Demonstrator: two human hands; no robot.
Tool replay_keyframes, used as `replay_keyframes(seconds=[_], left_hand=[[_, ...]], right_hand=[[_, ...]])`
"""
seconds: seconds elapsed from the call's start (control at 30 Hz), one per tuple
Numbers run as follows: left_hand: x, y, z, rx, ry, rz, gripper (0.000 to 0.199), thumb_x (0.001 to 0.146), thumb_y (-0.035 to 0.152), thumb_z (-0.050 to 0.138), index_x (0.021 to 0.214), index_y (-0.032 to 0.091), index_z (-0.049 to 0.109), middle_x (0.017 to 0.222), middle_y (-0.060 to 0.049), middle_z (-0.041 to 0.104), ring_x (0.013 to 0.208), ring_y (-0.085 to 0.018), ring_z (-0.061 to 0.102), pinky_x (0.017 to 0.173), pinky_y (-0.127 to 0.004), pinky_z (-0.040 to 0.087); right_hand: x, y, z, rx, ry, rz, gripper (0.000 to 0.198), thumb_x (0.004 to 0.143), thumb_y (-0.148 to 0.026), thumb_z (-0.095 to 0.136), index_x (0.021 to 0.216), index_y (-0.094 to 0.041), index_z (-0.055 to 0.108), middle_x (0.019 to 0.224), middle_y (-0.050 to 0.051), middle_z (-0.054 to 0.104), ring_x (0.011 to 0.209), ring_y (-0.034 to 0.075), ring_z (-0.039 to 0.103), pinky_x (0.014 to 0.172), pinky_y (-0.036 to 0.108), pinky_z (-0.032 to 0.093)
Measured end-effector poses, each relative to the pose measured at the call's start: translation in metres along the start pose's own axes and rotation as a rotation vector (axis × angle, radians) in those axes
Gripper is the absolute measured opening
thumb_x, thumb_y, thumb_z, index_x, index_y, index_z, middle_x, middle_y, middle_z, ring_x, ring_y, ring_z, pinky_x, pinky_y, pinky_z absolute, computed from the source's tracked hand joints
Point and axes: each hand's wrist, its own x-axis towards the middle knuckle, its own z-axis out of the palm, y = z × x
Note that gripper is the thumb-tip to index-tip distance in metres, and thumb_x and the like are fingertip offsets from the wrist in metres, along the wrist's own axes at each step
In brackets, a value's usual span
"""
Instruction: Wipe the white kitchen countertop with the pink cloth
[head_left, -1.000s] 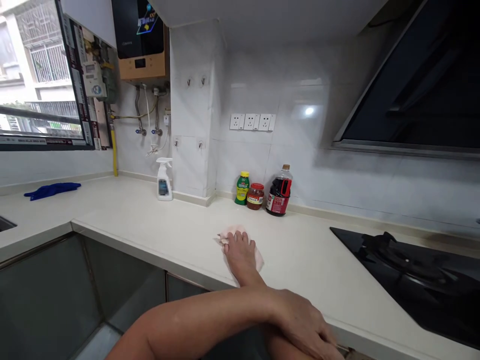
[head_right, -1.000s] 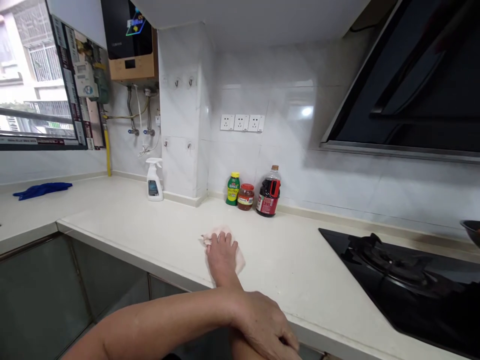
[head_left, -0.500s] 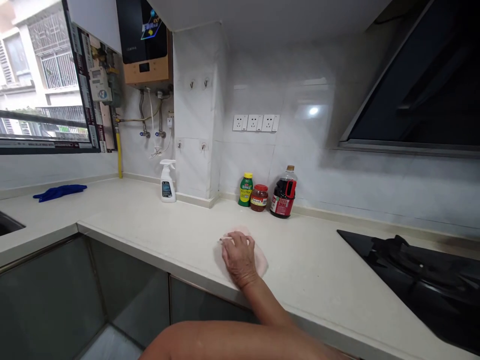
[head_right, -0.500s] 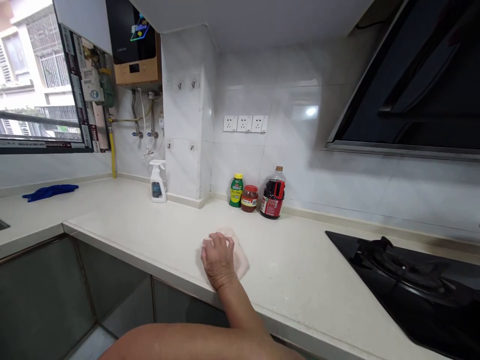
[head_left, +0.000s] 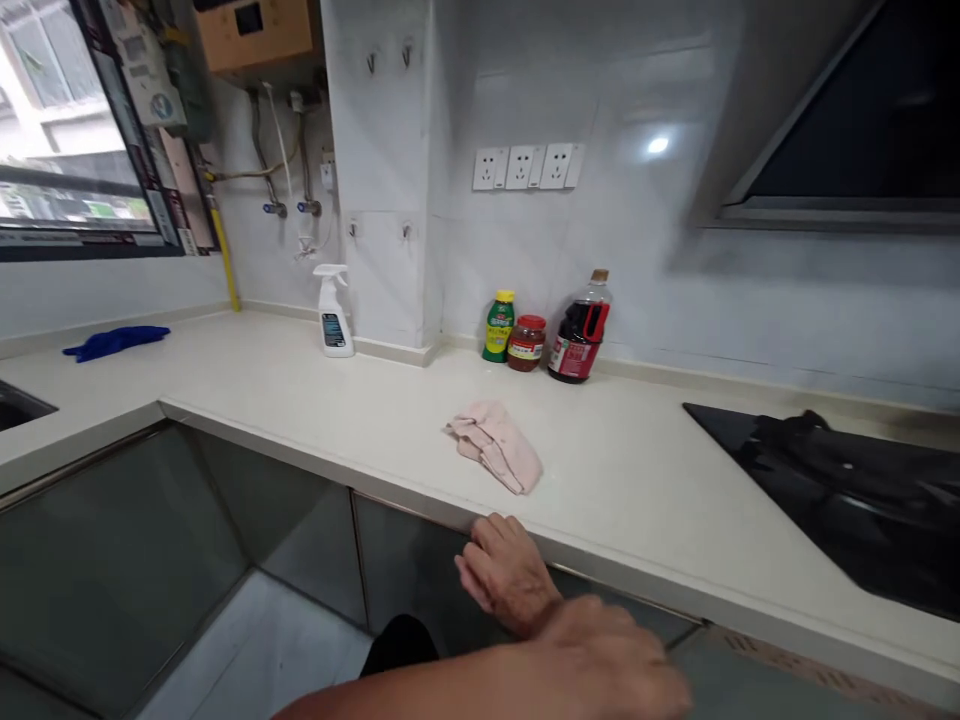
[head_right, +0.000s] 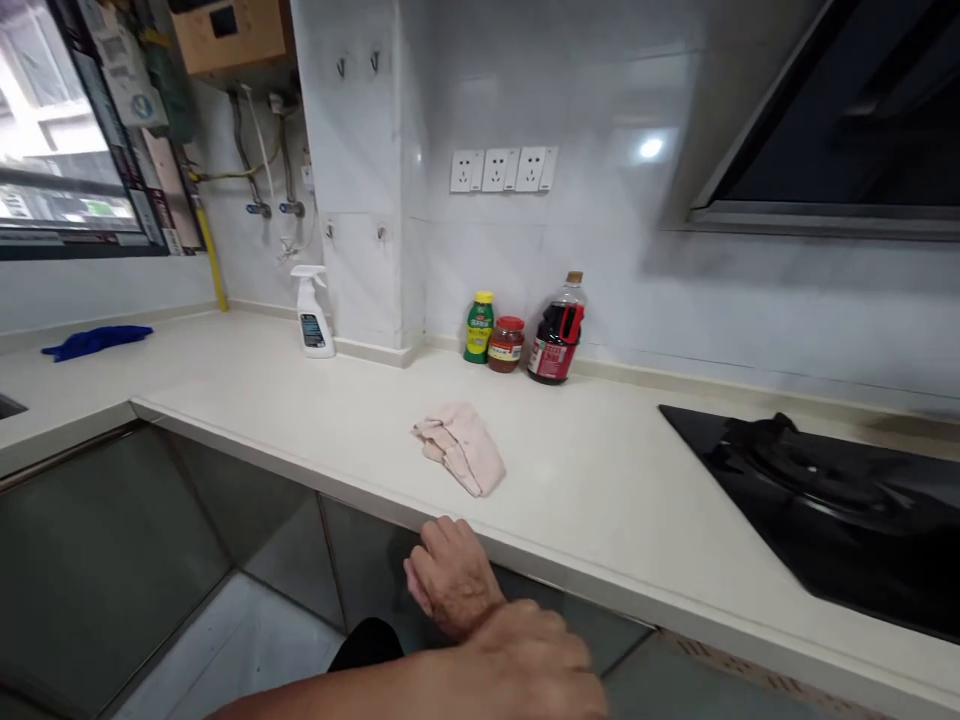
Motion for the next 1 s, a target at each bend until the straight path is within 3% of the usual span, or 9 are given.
replay_keyframes(seconds=[0.07,0.1,0.17,0.23,0.33,0.4,0.6,0.77,1.0], left_hand=[[-0.033,-0.01,-0.007,-0.023,0.129,-0.006,0.024,0.091,0.039,0.055,0.075,0.023,0.065,0.082,-0.01,0.065,0.088,-0.024,0.061,0.088,-0.041,0.048],[-0.051,-0.016,-0.01,-0.081,0.314,-0.024,0.024,0.09,0.038,0.055,0.073,0.022,0.063,0.08,-0.009,0.063,0.085,-0.023,0.06,0.086,-0.038,0.048],[-0.086,-0.03,-0.01,-0.152,0.666,-0.244,0.015,0.089,0.032,0.057,0.08,0.022,0.063,0.091,-0.008,0.062,0.093,-0.022,0.059,0.089,-0.038,0.047],[-0.113,-0.039,-0.005,-0.335,0.782,-0.461,0.019,0.085,0.032,0.065,0.101,0.023,0.065,0.111,-0.008,0.061,0.107,-0.024,0.057,0.095,-0.039,0.045],[-0.133,-0.039,0.009,-0.834,0.568,-0.497,0.069,0.078,0.041,0.074,0.139,0.026,0.046,0.131,-0.01,0.057,0.118,-0.025,0.056,0.101,-0.041,0.044],[-0.134,-0.033,0.015,-1.042,0.496,-0.462,0.084,0.077,0.044,0.076,0.147,0.025,0.034,0.131,-0.011,0.058,0.12,-0.025,0.057,0.105,-0.042,0.042],[-0.12,-0.022,0.015,-1.124,0.559,-0.51,0.075,0.074,0.033,0.078,0.14,0.024,0.043,0.141,-0.01,0.053,0.131,-0.026,0.049,0.113,-0.04,0.035],[-0.115,-0.025,0.016,-1.162,0.535,-0.513,0.071,0.07,0.02,0.072,0.136,0.025,0.047,0.129,-0.007,0.058,0.12,-0.023,0.053,0.108,-0.037,0.038],[-0.111,-0.025,0.018,-1.114,0.515,-0.539,0.062,0.071,0.017,0.065,0.13,0.026,0.05,0.113,-0.002,0.059,0.103,-0.017,0.056,0.097,-0.031,0.042]], right_hand=[[-0.026,0.004,-0.014,-0.034,-0.005,0.091,0.023,0.084,-0.016,0.065,0.067,-0.021,0.049,0.075,0.001,0.045,0.073,0.02,0.04,0.064,0.035,0.025],[-0.037,0.0,-0.02,-0.034,-0.009,0.121,0.023,0.083,-0.015,0.065,0.068,-0.021,0.05,0.074,0.001,0.045,0.073,0.02,0.04,0.064,0.035,0.024],[-0.053,-0.018,-0.031,-0.004,-0.03,0.178,0.019,0.082,-0.012,0.065,0.072,-0.021,0.052,0.076,0.001,0.046,0.073,0.02,0.04,0.064,0.035,0.024],[-0.058,-0.039,-0.039,0.047,-0.044,0.213,0.017,0.081,-0.013,0.068,0.076,-0.021,0.053,0.081,0.002,0.049,0.075,0.02,0.041,0.065,0.036,0.025],[-0.055,-0.064,-0.045,0.078,-0.053,0.258,0.026,0.074,-0.016,0.078,0.076,-0.021,0.054,0.087,0.002,0.052,0.079,0.021,0.044,0.068,0.037,0.028],[-0.051,-0.073,-0.044,0.083,-0.068,0.298,0.03,0.072,-0.016,0.083,0.08,-0.022,0.055,0.09,0.003,0.054,0.082,0.022,0.045,0.07,0.037,0.03],[-0.055,-0.081,-0.034,0.05,-0.036,0.351,0.032,0.072,-0.011,0.081,0.089,-0.023,0.056,0.087,0.001,0.053,0.078,0.021,0.045,0.068,0.036,0.031],[-0.063,-0.08,-0.036,0.05,-0.131,0.353,0.028,0.077,-0.009,0.073,0.094,-0.022,0.055,0.092,0.002,0.053,0.083,0.022,0.046,0.073,0.036,0.032],[-0.07,-0.078,-0.035,0.025,-0.155,0.331,0.032,0.069,-0.016,0.076,0.092,-0.021,0.055,0.093,0.004,0.054,0.083,0.024,0.046,0.072,0.038,0.034]])
